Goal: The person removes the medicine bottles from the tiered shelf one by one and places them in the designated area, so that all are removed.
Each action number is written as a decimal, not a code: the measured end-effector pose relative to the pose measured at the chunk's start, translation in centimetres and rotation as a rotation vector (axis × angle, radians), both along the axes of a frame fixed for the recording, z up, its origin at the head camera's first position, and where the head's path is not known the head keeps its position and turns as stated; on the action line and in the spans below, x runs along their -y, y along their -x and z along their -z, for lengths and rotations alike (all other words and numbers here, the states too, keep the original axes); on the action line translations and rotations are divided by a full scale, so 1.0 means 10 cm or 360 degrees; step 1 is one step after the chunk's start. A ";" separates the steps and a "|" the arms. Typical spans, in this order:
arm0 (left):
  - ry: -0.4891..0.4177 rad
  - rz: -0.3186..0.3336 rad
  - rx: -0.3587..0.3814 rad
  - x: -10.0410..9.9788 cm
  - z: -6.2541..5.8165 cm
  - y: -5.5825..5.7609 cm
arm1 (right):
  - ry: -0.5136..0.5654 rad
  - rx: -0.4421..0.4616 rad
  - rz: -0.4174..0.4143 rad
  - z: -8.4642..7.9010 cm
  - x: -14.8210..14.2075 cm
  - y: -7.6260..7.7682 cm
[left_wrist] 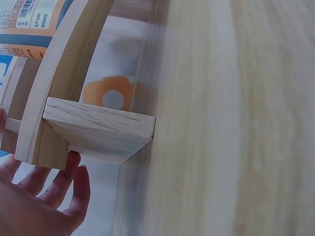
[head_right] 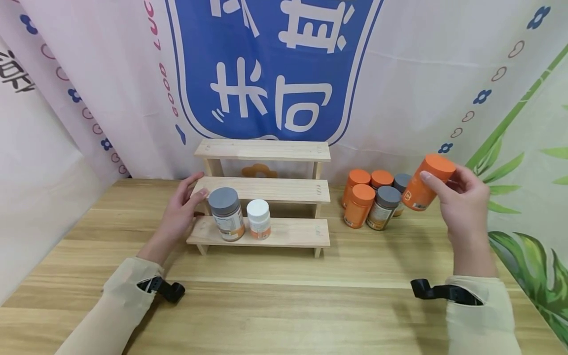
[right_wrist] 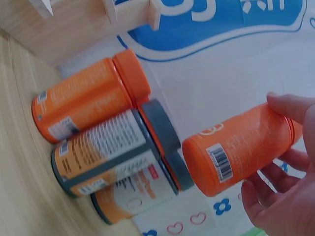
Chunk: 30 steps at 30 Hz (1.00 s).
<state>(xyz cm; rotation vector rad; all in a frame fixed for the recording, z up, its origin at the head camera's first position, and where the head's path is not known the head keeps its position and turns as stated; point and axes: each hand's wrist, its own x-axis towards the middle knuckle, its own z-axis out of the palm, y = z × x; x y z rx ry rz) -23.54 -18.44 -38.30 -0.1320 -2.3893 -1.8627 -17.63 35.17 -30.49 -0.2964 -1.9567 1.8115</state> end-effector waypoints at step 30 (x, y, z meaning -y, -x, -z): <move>-0.0009 0.0016 0.0043 0.00 -0.02 -0.02 | -0.0352 0.0393 -0.0427 0.65 -0.39 0.21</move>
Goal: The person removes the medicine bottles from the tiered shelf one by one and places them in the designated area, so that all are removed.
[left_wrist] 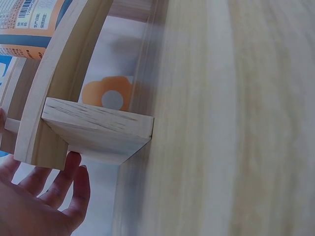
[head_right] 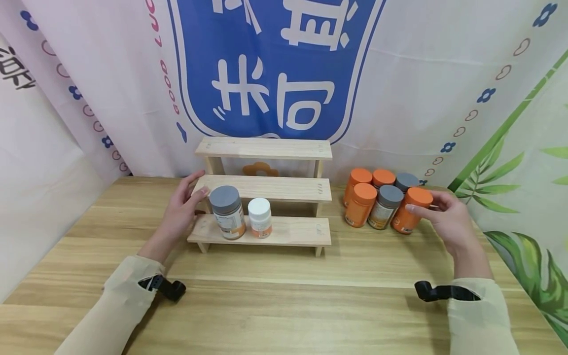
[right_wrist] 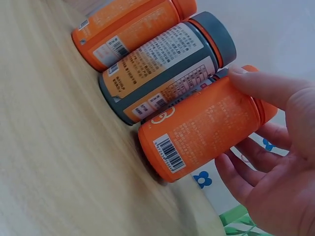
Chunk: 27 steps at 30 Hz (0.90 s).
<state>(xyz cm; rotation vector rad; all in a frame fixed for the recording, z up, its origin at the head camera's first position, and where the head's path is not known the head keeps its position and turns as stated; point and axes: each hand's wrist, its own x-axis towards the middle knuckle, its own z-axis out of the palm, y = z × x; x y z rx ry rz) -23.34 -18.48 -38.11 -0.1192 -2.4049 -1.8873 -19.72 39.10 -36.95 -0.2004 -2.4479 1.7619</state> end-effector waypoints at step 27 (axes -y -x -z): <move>-0.0041 0.0001 -0.0046 -0.02 0.00 0.00 | -0.0138 0.0013 0.0107 0.07 0.07 0.06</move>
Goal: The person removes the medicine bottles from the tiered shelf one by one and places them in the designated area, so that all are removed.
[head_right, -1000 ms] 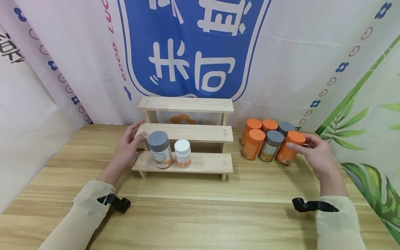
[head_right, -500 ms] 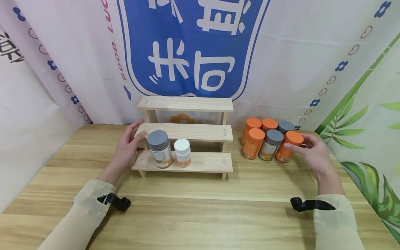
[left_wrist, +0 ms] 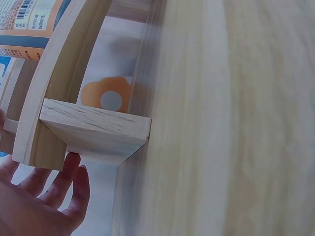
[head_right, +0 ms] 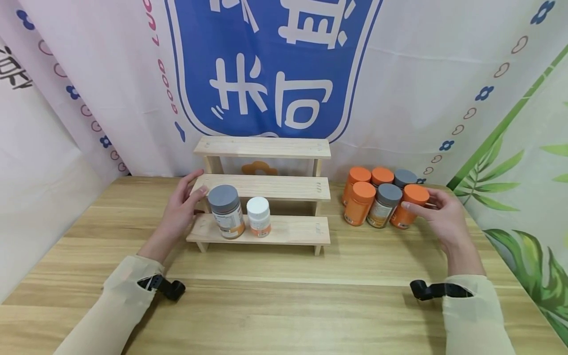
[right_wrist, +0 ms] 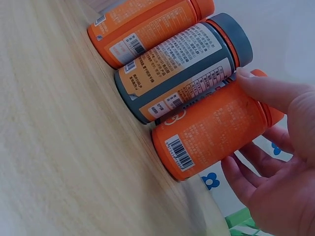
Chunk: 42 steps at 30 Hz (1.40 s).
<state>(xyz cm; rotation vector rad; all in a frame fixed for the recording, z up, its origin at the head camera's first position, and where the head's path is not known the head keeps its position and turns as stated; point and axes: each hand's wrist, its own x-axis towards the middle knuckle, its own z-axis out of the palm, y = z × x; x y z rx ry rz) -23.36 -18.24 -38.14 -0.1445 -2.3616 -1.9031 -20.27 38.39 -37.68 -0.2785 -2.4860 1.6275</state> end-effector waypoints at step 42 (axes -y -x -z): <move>0.0027 -0.0001 -0.0002 0.01 0.02 -0.01 | 0.0284 -0.0393 -0.0242 -0.58 0.80 -0.18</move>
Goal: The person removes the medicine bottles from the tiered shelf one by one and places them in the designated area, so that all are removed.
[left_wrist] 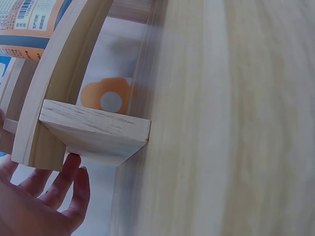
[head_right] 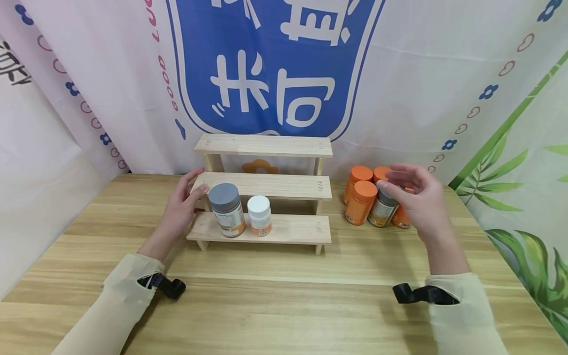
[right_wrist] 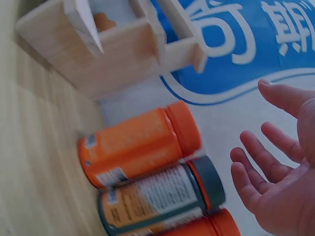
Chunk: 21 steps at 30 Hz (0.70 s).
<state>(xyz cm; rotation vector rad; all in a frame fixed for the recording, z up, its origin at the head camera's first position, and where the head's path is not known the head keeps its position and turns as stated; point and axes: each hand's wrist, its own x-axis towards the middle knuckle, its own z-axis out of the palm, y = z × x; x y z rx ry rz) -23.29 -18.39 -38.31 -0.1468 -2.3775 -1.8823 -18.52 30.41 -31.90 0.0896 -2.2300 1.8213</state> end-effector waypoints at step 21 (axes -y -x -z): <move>0.0001 0.0013 -0.0003 0.00 0.00 0.00 | -0.0388 -0.0070 -0.0246 0.09 0.61 -0.03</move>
